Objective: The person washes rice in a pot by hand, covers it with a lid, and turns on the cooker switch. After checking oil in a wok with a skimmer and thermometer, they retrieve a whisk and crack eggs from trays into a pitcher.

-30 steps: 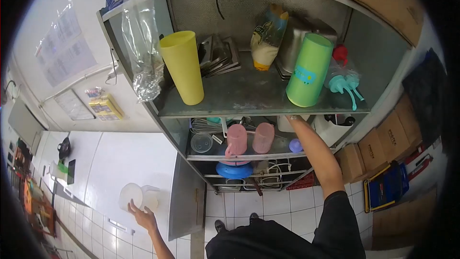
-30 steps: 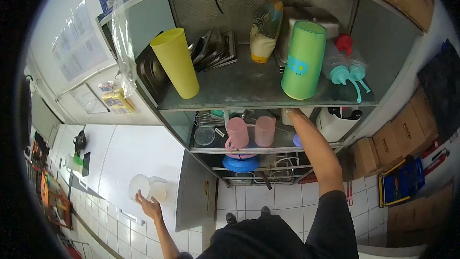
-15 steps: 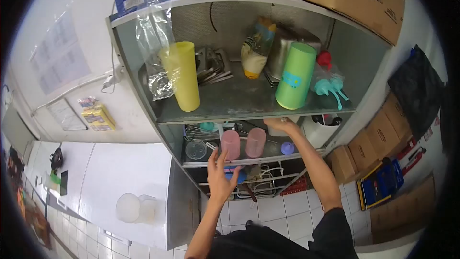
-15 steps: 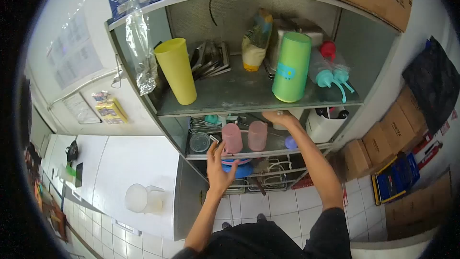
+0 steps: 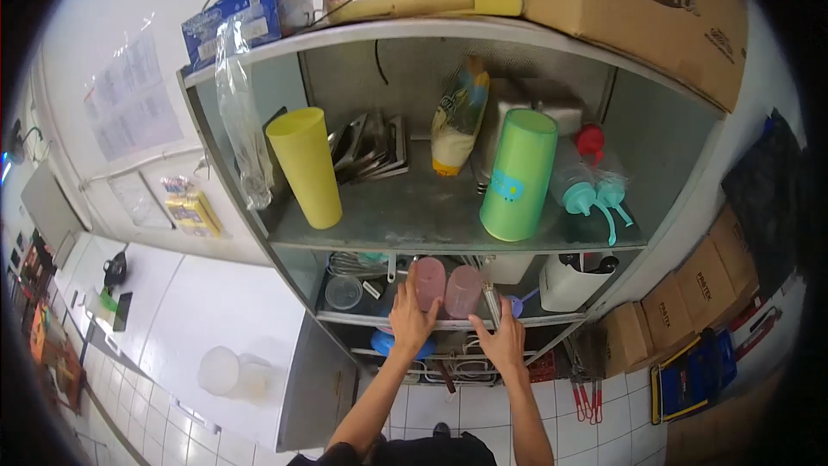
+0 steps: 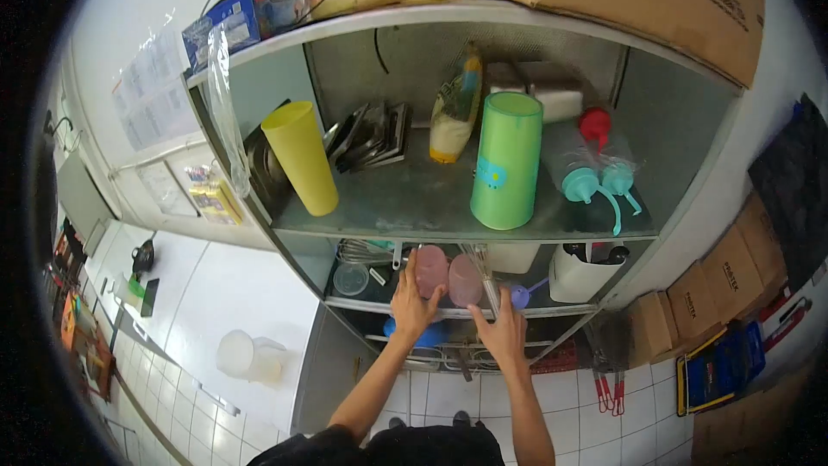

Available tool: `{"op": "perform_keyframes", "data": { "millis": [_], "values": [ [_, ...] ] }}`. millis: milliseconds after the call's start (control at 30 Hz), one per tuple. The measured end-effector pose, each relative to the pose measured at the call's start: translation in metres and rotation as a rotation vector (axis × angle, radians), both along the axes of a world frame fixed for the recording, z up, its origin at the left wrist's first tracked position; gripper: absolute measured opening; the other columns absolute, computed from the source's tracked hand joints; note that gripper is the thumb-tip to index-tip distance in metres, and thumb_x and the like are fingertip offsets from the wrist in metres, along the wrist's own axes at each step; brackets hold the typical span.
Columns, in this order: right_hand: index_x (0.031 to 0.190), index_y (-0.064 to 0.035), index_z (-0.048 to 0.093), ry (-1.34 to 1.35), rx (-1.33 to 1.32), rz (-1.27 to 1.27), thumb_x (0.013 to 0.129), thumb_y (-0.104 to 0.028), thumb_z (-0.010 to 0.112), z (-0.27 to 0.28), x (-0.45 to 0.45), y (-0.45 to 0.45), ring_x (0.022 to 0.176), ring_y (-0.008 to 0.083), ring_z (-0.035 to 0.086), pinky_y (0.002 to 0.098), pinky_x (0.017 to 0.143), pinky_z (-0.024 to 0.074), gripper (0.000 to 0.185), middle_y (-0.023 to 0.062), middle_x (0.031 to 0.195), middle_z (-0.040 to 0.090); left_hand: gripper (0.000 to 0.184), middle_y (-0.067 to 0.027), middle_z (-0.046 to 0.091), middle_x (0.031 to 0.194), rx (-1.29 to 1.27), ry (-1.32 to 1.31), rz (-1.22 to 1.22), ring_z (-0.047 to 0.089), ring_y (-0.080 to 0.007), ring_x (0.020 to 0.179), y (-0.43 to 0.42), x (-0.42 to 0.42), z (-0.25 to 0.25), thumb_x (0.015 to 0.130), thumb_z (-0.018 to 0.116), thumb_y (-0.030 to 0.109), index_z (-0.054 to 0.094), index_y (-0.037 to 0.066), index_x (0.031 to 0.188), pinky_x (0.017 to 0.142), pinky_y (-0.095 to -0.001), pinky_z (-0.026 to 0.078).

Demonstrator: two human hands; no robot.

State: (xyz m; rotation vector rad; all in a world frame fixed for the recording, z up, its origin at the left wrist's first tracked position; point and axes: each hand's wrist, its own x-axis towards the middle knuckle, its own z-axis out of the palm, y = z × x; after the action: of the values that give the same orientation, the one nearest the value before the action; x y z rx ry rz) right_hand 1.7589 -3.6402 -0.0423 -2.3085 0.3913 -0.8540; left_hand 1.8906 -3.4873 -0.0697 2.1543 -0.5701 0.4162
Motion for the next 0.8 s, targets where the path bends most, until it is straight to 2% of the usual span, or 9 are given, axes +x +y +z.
{"op": "perform_keyframes", "data": {
  "millis": [67,133,267,367,433,500,600,700,800],
  "values": [
    [0.130,0.0022,0.047,0.052,0.023,-0.006,0.089,-0.034,0.072,-0.010,-0.007,0.008,0.091,0.0505,0.064,0.0527,0.076,0.0512,0.060,0.0321,0.099,0.066,0.095,-0.0233,0.055,0.130,-0.026,0.055,0.015,0.062,-0.0395,0.109,0.002,-0.009,0.008,0.078,0.080,0.024,0.026,0.008,0.155,0.089,-0.0454,0.052],
    [0.130,0.0037,0.047,-0.082,0.118,-0.024,0.093,-0.028,0.067,-0.034,-0.014,0.014,0.090,0.0516,0.064,0.0519,0.076,0.0508,0.053,0.0319,0.097,0.066,0.092,-0.0237,0.055,0.129,-0.086,-0.264,0.097,0.057,-0.0438,0.112,0.008,-0.018,0.010,0.082,0.077,0.022,0.024,0.005,0.155,0.095,-0.0454,0.048],
    [0.132,0.0112,0.045,-0.127,0.224,0.092,0.101,-0.030,0.054,-0.103,-0.060,0.043,0.094,0.0408,0.064,0.0442,0.083,0.0483,0.052,0.0288,0.106,0.063,0.045,-0.0213,0.060,0.126,-0.253,0.032,0.006,0.061,-0.0380,0.110,0.070,-0.088,0.005,0.093,0.067,0.024,0.056,0.000,0.130,0.096,-0.0414,0.048],
    [0.130,0.0106,0.044,0.071,0.389,0.326,0.103,-0.032,0.047,-0.146,-0.094,0.076,0.093,0.0358,0.064,0.0437,0.083,0.0483,0.050,0.0268,0.106,0.062,0.040,-0.0169,0.064,0.120,-0.345,0.447,-0.106,0.064,-0.0321,0.106,0.113,-0.152,-0.001,0.098,0.060,0.032,0.060,0.003,0.126,0.093,-0.0395,0.050],
    [0.130,0.0099,0.046,-0.005,0.440,0.673,0.104,-0.032,0.042,-0.105,-0.088,0.130,0.091,0.0307,0.063,0.0418,0.081,0.0487,0.049,0.0245,0.102,0.061,0.040,-0.0154,0.065,0.119,-0.409,0.544,-0.177,0.064,-0.0300,0.107,0.136,-0.184,-0.009,0.099,0.059,0.033,0.061,0.003,0.124,0.093,-0.0388,0.049],
    [0.133,0.0073,0.046,0.371,0.364,0.846,0.102,-0.029,0.046,-0.082,-0.085,0.170,0.091,0.0335,0.064,0.0411,0.079,0.0498,0.048,0.0235,0.102,0.062,0.031,-0.0177,0.064,0.122,-0.534,0.489,0.008,0.061,-0.0260,0.115,0.162,-0.205,-0.013,0.102,0.055,0.027,0.064,0.004,0.120,0.098,-0.0363,0.046],
    [0.122,0.0034,0.058,0.113,0.077,1.229,0.100,-0.022,0.050,-0.043,-0.061,0.248,0.088,0.0317,0.066,0.0393,0.078,0.0514,0.035,0.0192,0.098,0.066,0.034,-0.0135,0.063,0.116,-0.764,0.494,0.454,0.061,-0.0231,0.104,0.229,-0.219,-0.036,0.100,0.059,0.029,0.064,0.003,0.121,0.090,-0.0351,0.048],
    [0.114,0.0008,0.065,0.134,0.034,1.470,0.095,-0.013,0.054,-0.050,-0.025,0.316,0.087,0.0370,0.068,0.0435,0.077,0.0529,0.026,0.0159,0.092,0.069,0.033,-0.0089,0.065,0.101,-0.517,0.132,0.791,0.061,-0.0165,0.091,0.333,-0.246,-0.046,0.097,0.064,0.031,0.067,0.003,0.115,0.081,-0.0319,0.049],
    [0.105,-0.0002,0.069,0.213,0.105,1.252,0.096,-0.008,0.054,-0.069,0.005,0.407,0.077,0.0213,0.069,0.0339,0.071,0.0533,0.019,0.0134,0.088,0.070,0.028,-0.0021,0.064,0.085,-0.693,0.567,1.022,0.058,-0.0097,0.077,0.438,-0.298,-0.050,0.094,0.070,0.029,0.069,0.005,0.108,0.070,-0.0288,0.049]
  ]
}}
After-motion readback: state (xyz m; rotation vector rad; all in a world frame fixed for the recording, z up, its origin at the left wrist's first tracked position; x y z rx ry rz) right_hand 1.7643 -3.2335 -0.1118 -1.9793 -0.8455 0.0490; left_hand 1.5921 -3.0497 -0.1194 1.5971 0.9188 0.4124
